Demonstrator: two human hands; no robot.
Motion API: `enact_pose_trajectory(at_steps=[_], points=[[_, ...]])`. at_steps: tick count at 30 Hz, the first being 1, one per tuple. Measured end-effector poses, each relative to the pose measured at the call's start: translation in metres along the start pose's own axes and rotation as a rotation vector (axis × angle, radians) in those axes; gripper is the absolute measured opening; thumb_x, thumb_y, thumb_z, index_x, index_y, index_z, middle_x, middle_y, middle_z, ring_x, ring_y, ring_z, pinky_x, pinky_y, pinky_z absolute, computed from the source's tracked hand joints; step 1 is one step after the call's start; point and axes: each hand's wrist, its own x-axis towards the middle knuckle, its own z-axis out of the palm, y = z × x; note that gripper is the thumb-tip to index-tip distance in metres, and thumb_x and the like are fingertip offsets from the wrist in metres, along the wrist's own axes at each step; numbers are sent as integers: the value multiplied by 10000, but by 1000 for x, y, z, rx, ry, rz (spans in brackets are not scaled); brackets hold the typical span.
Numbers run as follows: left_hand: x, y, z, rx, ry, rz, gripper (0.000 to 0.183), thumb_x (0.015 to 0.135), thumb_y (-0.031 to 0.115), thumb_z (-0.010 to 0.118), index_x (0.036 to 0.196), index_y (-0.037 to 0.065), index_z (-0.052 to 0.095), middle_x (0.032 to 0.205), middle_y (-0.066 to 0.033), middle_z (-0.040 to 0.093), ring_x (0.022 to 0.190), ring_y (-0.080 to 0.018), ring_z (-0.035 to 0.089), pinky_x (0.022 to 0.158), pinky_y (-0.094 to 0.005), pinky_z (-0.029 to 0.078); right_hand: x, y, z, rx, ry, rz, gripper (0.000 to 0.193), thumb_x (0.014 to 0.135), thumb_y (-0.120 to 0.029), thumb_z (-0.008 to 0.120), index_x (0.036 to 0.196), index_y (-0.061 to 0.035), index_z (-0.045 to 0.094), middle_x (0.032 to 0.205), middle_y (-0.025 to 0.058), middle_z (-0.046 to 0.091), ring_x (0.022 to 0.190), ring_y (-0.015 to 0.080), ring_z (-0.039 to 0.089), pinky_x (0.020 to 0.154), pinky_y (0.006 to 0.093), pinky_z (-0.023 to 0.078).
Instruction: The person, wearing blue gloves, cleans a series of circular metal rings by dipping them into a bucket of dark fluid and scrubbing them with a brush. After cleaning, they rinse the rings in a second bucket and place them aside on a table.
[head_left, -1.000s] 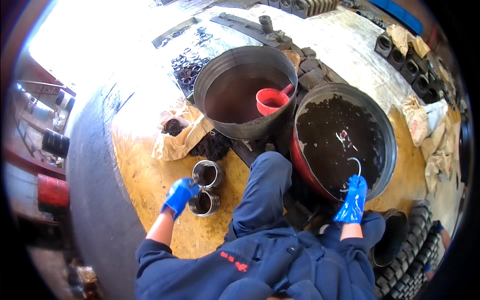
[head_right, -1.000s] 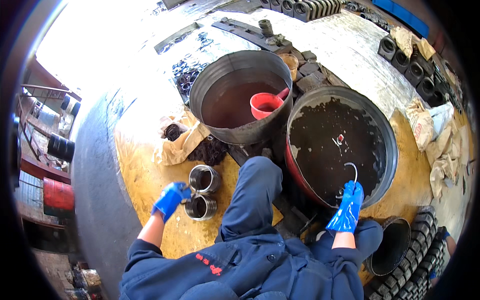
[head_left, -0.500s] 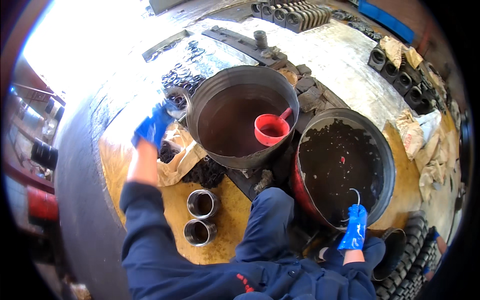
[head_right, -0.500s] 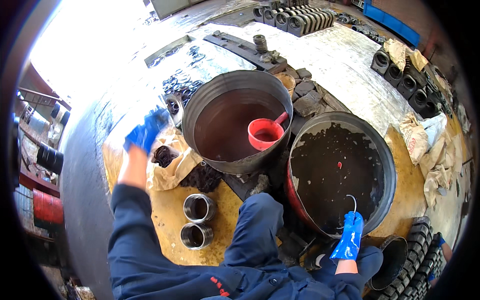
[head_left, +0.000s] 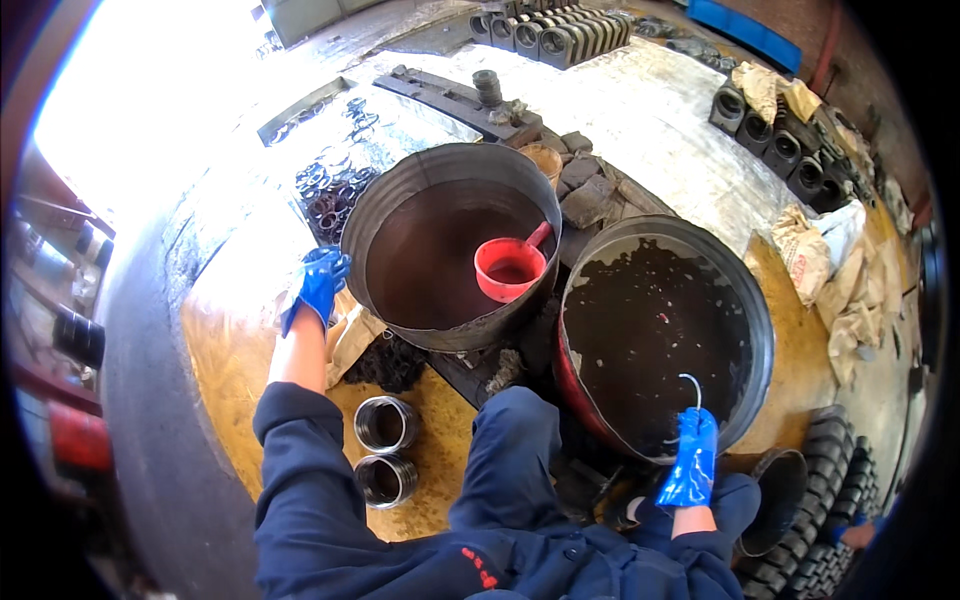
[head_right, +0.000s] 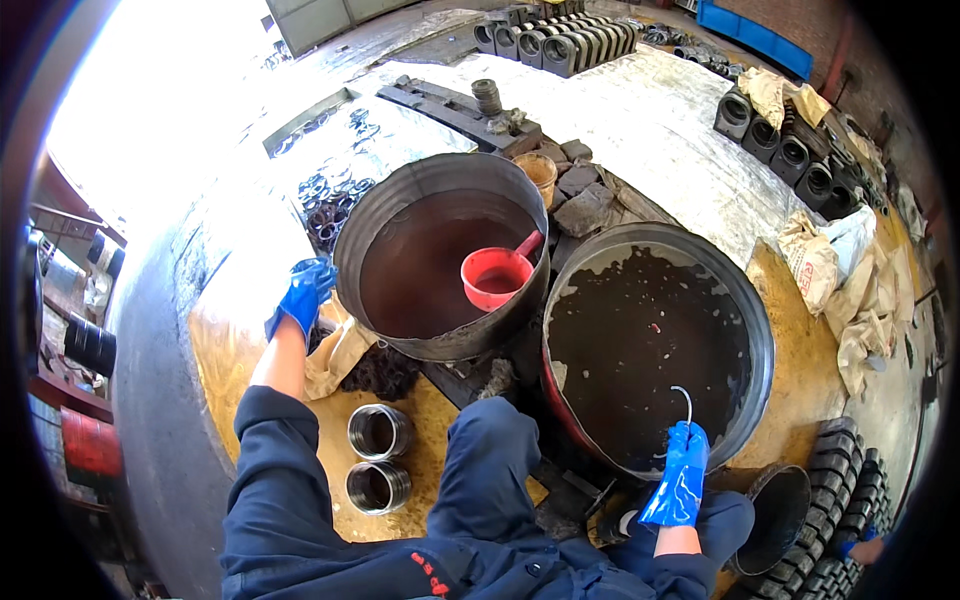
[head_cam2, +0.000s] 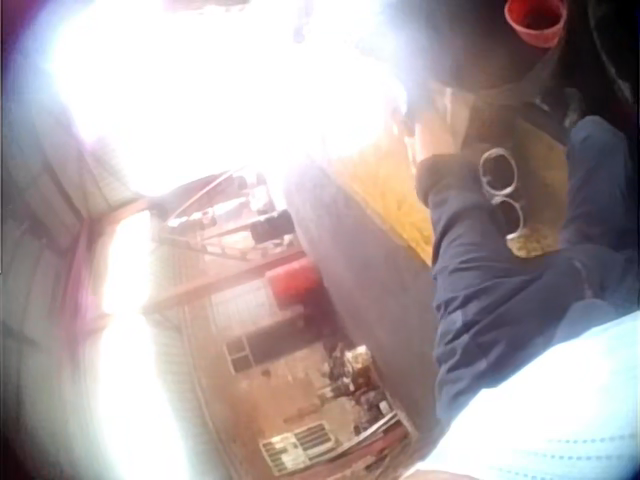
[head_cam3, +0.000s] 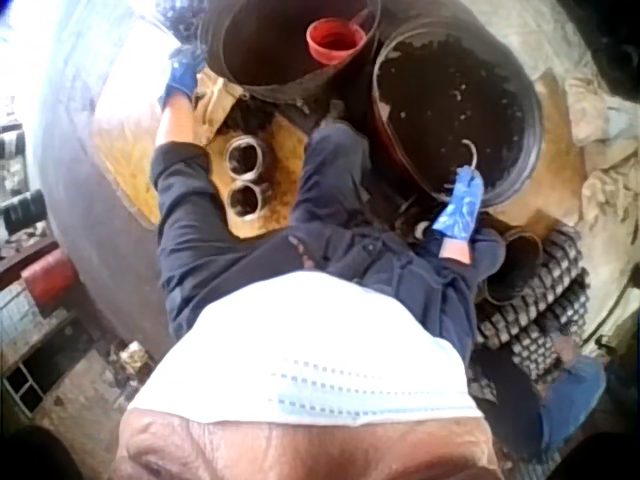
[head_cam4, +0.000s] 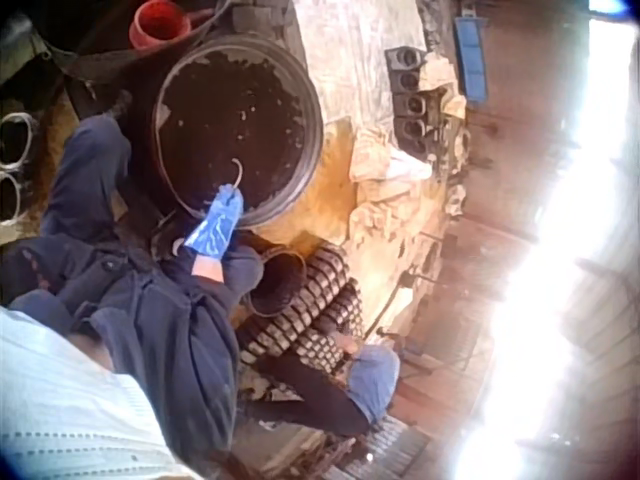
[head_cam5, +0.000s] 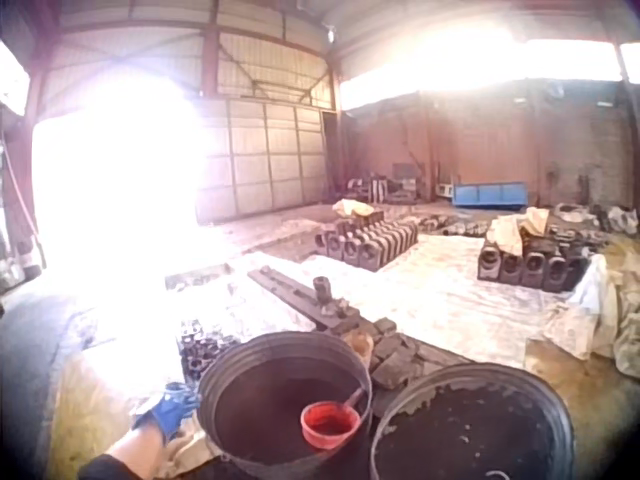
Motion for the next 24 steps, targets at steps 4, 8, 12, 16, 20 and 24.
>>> enact_pose_trajectory(at_steps=[4, 8, 12, 16, 20, 24], points=[[-23, -1, -15, 32, 14, -50, 260, 1026, 197, 642, 1282, 154, 661, 1077, -54, 777, 921, -183, 718, 795, -403, 544, 6, 9, 0, -85, 6, -147, 249, 1077, -217, 653, 1165, 13, 696, 902, 70, 741, 765, 115, 659, 670, 294, 542], [-74, 10, 24, -22, -102, 51, 288, 1046, 242, 612, 1312, 139, 648, 1202, -91, 768, 1080, -229, 729, 895, -407, 544, -11, -12, -5, -72, 57, -124, 249, 1072, -225, 656, 1119, 16, 697, 904, 75, 746, 764, 120, 675, 668, 302, 551], [-99, 31, 64, -3, -360, 158, 413, 1076, 358, 590, 1411, 117, 603, 1349, -136, 728, 1242, -269, 681, 1041, -430, 512, -22, -18, 0, -92, 34, -112, 319, 1059, -208, 684, 1257, 41, 666, 1081, 113, 691, 935, 175, 655, 832, 347, 564], [-149, 72, 181, 2, -525, 160, 452, 1089, 385, 569, 1430, 89, 601, 1381, -131, 712, 1233, -252, 682, 1040, -411, 513, -11, 1, -7, 47, -14, -112, 268, 1055, -238, 672, 1233, -37, 675, 978, 52, 670, 839, 132, 623, 698, 339, 540], [-222, 82, 273, 152, -779, 387, 409, 1110, 309, 535, 1441, 79, 602, 1355, -122, 728, 1199, -221, 703, 1029, -378, 524, -23, -82, -2, 75, 30, -230, 162, 1027, -191, 674, 1005, -34, 709, 774, 10, 635, 702, 122, 605, 633, 333, 513], [-294, 35, 388, 244, -979, 146, 362, 1100, 291, 572, 1381, 71, 627, 1261, -94, 760, 1105, -185, 726, 953, -332, 533, 22, -76, -25, 407, 1, -102, 220, 1050, -185, 684, 1074, 31, 722, 926, 84, 756, 872, 165, 727, 785, 329, 587]])
